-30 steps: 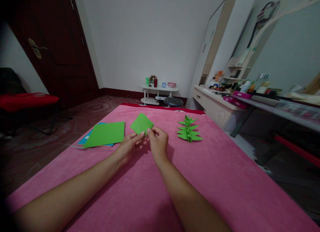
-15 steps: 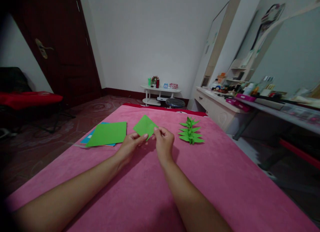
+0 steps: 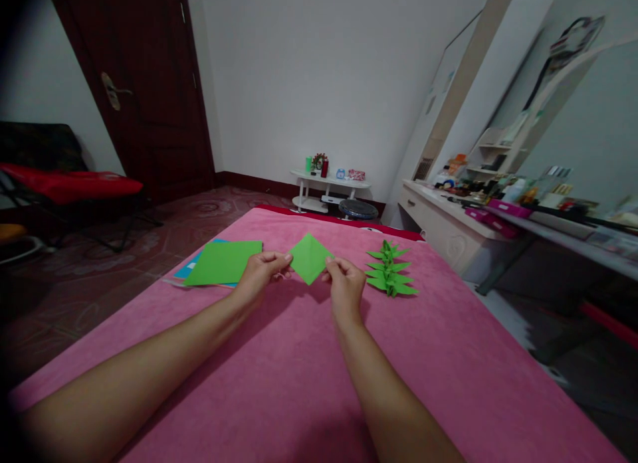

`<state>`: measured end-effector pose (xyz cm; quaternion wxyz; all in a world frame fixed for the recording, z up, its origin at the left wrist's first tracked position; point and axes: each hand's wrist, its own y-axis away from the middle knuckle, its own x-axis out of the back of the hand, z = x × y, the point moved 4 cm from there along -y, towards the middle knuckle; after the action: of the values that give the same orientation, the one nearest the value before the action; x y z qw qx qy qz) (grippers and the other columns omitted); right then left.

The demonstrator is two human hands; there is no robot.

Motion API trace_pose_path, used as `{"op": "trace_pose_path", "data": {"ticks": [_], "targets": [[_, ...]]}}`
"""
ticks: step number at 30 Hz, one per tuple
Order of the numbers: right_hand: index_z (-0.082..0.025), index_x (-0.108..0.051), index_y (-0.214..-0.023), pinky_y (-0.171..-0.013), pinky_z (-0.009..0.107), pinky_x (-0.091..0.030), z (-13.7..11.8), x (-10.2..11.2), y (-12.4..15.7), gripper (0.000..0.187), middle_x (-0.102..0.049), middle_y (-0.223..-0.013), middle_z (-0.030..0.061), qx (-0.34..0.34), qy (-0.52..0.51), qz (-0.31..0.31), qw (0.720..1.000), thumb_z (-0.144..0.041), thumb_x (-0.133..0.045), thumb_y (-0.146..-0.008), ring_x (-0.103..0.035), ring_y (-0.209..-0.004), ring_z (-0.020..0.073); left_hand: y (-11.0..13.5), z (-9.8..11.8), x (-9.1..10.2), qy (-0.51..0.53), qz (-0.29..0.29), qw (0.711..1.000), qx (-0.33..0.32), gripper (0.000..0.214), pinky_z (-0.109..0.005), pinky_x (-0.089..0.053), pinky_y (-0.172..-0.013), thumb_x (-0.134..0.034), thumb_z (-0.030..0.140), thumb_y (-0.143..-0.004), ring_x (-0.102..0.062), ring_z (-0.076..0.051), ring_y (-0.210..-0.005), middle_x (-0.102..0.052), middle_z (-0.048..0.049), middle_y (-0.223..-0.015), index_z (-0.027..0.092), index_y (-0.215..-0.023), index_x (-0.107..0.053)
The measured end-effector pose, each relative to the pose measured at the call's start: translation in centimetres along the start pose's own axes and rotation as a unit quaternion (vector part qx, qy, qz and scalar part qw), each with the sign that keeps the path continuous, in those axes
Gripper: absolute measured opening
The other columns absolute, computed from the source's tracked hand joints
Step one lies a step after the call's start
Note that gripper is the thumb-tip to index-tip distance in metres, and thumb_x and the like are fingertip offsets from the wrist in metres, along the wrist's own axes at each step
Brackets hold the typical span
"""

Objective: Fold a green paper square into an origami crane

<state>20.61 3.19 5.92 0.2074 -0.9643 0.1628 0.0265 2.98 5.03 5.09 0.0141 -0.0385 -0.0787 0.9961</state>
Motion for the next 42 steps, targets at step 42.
{"op": "trace_pose_path", "data": {"ticks": [42], "targets": [[-0.020, -0.067, -0.062, -0.049, 0.023, -0.031, 4.9, 0.9, -0.2, 0.015, -0.064, -0.064, 0.0040, -0.086, 0.573, -0.147, 0.801, -0.033, -0.061, -0.066, -0.056, -0.058, 0.0151, -0.1, -3.5, -1.5, -0.500, -0.145, 0.836, -0.173, 0.028, -0.025, -0.041, -0.062, -0.068, 0.046, -0.067, -0.058, -0.016, -0.071, -0.065, -0.0034, -0.079, 0.019, -0.074, -0.067]]}}
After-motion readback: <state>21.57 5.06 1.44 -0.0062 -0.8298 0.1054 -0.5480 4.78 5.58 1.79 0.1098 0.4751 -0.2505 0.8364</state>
